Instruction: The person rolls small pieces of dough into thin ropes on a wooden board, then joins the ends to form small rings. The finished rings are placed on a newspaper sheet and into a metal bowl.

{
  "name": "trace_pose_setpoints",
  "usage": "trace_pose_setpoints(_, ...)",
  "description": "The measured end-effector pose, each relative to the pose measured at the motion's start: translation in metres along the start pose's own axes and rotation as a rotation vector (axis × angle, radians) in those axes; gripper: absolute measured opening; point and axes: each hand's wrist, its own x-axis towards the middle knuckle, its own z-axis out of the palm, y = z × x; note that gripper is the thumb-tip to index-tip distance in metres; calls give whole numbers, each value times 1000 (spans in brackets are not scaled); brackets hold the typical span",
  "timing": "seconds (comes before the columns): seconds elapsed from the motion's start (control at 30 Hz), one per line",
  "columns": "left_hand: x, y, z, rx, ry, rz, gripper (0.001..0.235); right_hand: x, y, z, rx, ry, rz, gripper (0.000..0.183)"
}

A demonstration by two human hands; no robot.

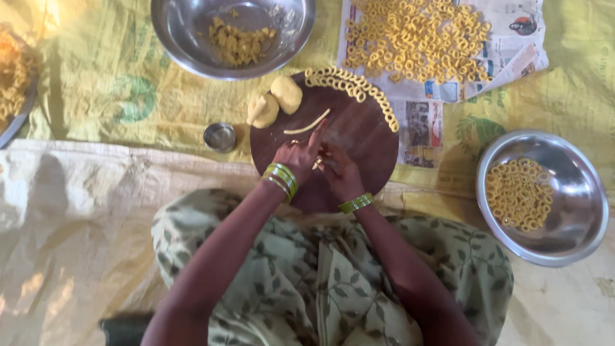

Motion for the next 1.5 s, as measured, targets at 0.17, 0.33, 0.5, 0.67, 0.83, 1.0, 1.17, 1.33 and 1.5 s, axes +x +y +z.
trace_pose_setpoints(0.17, 18, -6, 8, -243, 17, -168, 106, 9, -2, -12, -86, 30, 29, 35)
trace_pose_setpoints(0.33, 29, -5, 20, -59, 78, -90, 98, 18, 8, -20, -199, 5, 5, 28)
trace_pose_setpoints(0.5, 35, -7, 8, -86, -40, -40, 96, 25, 17, -32, -66, -177, 134, 29)
trace_pose_setpoints(0.67, 33, -8, -5, -326, 15, -269, 93, 32, 8, -56, -146, -272, 200, 30)
trace_pose_setpoints(0.83, 30, -18, 12, -892, 167, -503, 79, 37, -13, -59, -711, -69, -102, 50)
trace_pose_setpoints(1.0, 29, -12, 47, -1426, 195, -502, 75, 28, -19, -47, -171, 12, 341, 31)
trace_pose_setpoints(1.17, 25, -7, 55, -1469, 132, -499, 67, 21, -8, -38, 115, 33, 317, 24)
trace_pose_setpoints(1.33, 25, -3, 46, -1577, 95, -526, 70, 21, -5, -43, 70, 51, 282, 21)
trace_pose_setpoints(1.5, 26, -3, 38, -1567, -20, -565, 74, 25, -14, -48, -36, 50, 170, 25)
